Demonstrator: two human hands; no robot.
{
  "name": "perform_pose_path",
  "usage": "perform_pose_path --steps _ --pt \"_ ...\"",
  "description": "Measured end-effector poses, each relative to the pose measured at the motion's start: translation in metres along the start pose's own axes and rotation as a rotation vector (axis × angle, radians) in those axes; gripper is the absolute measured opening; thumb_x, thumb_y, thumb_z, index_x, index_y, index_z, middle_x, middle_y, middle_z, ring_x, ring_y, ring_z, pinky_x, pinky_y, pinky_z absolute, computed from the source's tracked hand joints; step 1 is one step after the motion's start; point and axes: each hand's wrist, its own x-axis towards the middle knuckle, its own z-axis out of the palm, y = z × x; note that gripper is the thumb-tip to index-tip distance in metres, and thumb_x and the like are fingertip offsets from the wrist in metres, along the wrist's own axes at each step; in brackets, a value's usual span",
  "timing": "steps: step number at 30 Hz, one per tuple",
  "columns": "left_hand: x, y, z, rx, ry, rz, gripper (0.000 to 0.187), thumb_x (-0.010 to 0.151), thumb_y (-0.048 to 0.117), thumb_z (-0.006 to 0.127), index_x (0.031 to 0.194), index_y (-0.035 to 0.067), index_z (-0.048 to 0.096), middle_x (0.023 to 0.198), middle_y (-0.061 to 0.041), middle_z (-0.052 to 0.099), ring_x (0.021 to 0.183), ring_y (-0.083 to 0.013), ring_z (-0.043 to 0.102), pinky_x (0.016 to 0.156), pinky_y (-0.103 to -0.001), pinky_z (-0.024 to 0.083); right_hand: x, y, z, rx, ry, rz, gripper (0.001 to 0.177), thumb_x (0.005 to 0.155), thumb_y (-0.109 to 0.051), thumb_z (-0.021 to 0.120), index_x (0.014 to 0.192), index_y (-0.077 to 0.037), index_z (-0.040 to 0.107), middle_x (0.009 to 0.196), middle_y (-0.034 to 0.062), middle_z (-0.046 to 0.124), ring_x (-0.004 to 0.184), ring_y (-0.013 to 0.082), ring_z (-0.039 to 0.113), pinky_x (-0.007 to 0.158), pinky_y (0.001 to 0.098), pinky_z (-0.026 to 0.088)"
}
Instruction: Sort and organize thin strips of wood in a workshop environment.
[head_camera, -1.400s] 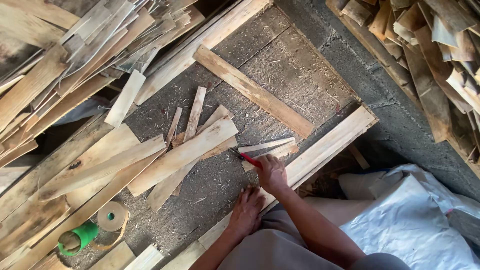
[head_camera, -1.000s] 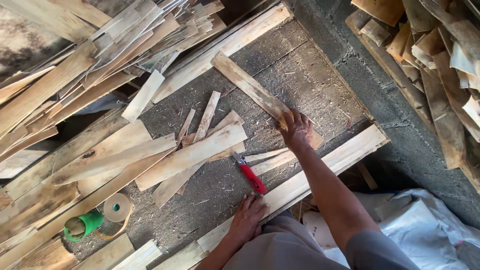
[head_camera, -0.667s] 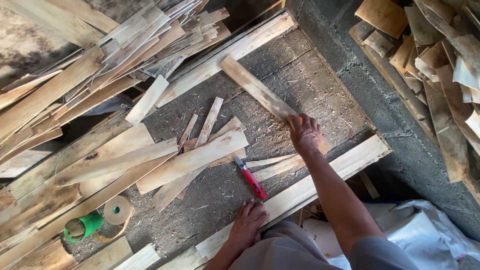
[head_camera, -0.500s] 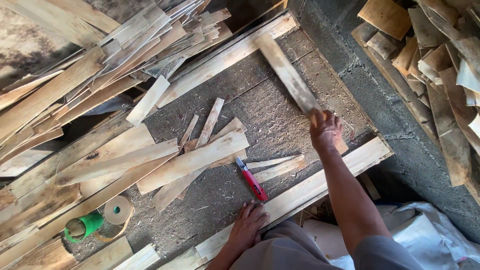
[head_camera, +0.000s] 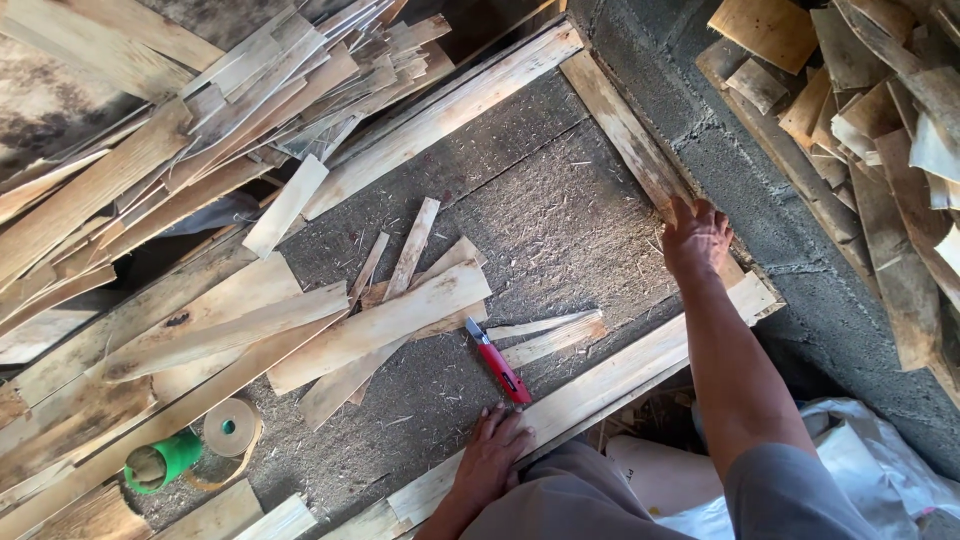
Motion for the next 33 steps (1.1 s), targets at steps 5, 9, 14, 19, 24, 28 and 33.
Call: perform_pose_path --steps 5,9,14,19,24,28,33 --pt "0.001 0.001 0.000 0.001 -0.015 -0.010 0.063 0.073 0.010 0.074 0.135 0.011 0.061 0.157 -0.018 0.041 0.147 -0.0465 0.028 0.123 -0.058 0.015 0.008 0.004 0.009 -0.036 0.021 -0.033 0.061 0.097 -0.022 0.064 0.156 -0.033 0.049 0.159 0.0158 0.040 0.140 0.0409 0.040 0.116 0.0573 0.032" --pt "0.002 -0.002 0.004 0.020 -0.046 -0.017 0.063 0.073 0.011 0.074 0.135 0.011 0.061 0.157 -0.018 0.039 0.148 -0.0470 0.026 0.123 -0.059 0.014 0.012 0.004 0.014 -0.085 0.045 -0.050 0.059 0.096 -0.022 0.065 0.153 -0.031 0.052 0.156 0.0175 0.041 0.139 0.0424 0.040 0.114 0.0587 0.034" --pt "0.000 -0.003 0.006 -0.012 0.002 -0.003 0.063 0.073 0.011 0.073 0.136 0.011 0.061 0.159 -0.018 0.038 0.147 -0.0467 0.027 0.123 -0.058 0.015 0.009 0.004 0.022 -0.115 0.121 -0.058 0.057 0.096 -0.021 0.066 0.151 -0.029 0.054 0.154 0.0184 0.042 0.136 0.0413 0.043 0.109 0.0575 0.038" --pt "0.002 0.001 0.000 -0.016 0.003 -0.001 0.064 0.070 0.009 0.071 0.133 0.012 0.061 0.157 -0.018 0.039 0.146 -0.0468 0.027 0.123 -0.059 0.015 0.006 0.001 0.021 -0.131 0.143 -0.059 0.054 0.099 -0.022 0.065 0.152 -0.027 0.053 0.153 0.0186 0.043 0.134 0.0402 0.045 0.106 0.0564 0.042" --pt "0.002 0.001 0.002 0.004 0.009 0.001 0.062 0.073 0.009 0.070 0.134 0.012 0.060 0.154 -0.016 0.041 0.147 -0.0467 0.029 0.123 -0.061 0.016 0.005 -0.005 0.014 -0.111 0.074 -0.002 0.059 0.099 -0.015 0.065 0.155 -0.030 0.048 0.157 0.0160 0.040 0.137 0.0390 0.044 0.110 0.0553 0.040" --pt "0.001 0.000 0.002 0.001 0.021 0.019 0.063 0.072 0.008 0.070 0.134 0.012 0.059 0.154 -0.016 0.041 0.146 -0.0472 0.028 0.122 -0.061 0.016 0.011 -0.004 0.018 -0.134 0.055 0.032 0.065 0.099 -0.009 0.064 0.156 -0.033 0.046 0.159 0.0171 0.037 0.138 0.0407 0.043 0.111 0.0556 0.038" --pt "0.004 0.006 -0.007 -0.007 -0.035 -0.015 0.066 0.072 0.008 0.071 0.136 0.012 0.058 0.156 -0.015 0.039 0.147 -0.0462 0.027 0.122 -0.061 0.015 0.008 -0.002 0.017 -0.147 0.070 0.031 0.067 0.097 -0.005 0.062 0.156 -0.034 0.047 0.157 0.0150 0.041 0.133 0.0376 0.047 0.108 0.0528 0.041"
